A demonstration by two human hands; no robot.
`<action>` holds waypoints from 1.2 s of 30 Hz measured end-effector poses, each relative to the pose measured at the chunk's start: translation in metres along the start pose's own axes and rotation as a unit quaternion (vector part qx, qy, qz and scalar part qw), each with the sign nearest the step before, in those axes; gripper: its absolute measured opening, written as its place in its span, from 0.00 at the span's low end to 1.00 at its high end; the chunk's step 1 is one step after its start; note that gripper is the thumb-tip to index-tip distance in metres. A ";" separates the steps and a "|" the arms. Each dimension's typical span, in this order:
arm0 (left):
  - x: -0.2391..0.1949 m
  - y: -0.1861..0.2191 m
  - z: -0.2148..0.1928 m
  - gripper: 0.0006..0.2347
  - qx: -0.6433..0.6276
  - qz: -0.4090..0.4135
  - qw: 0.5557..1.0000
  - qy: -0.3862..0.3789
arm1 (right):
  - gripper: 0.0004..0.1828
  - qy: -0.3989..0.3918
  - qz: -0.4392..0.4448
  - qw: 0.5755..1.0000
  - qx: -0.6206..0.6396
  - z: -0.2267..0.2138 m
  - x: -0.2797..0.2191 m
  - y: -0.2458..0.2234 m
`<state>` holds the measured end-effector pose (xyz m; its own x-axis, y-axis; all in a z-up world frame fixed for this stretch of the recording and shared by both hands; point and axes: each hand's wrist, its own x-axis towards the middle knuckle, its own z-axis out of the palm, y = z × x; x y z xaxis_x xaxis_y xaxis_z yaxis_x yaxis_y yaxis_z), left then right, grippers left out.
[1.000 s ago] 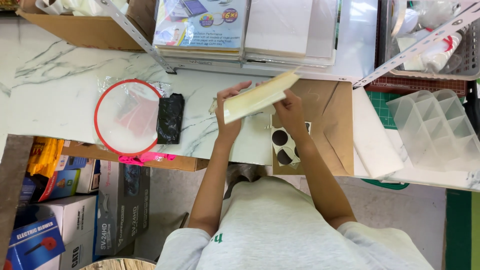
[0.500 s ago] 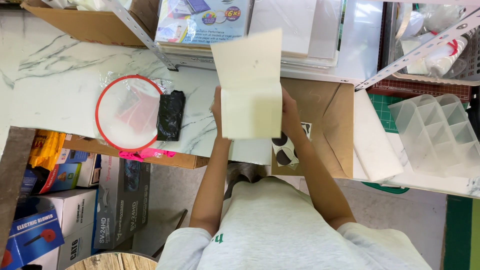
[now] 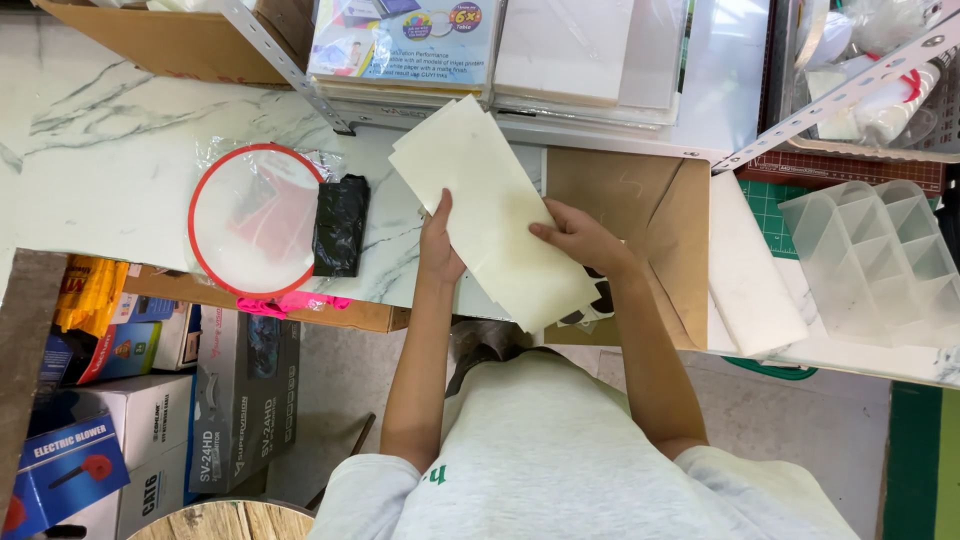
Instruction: The person organizes stationery items on a marble countertop and a round wooden table. They handle a remote control, a package of mirror board paper, a package of inkjet paper, a notebook, and various sheets of paper, placing them on shelves or stacking them. The person also handles a black plastic bag and a white plastic tray.
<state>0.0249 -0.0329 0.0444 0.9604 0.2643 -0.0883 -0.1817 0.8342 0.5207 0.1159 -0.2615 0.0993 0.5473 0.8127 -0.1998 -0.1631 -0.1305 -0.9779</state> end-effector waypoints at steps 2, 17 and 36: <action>0.000 -0.002 -0.006 0.24 -0.049 0.002 0.999 -0.001 | 0.28 0.034 -0.008 0.996 -0.086 0.004 0.000 -0.004; -0.011 0.007 -0.025 0.23 -0.190 0.109 0.975 0.047 | 0.17 0.116 -0.016 0.993 -0.030 -0.003 -0.012 0.025; -0.031 -0.010 0.000 0.23 -0.020 0.065 0.997 0.034 | 0.12 0.143 -0.047 0.985 -0.081 0.018 -0.020 0.025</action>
<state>-0.0028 -0.0491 0.0417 0.9121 0.4020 -0.0802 -0.3129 0.8092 0.4973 0.0862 -0.2709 0.0801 0.7659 0.6360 -0.0941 0.0198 -0.1696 -0.9853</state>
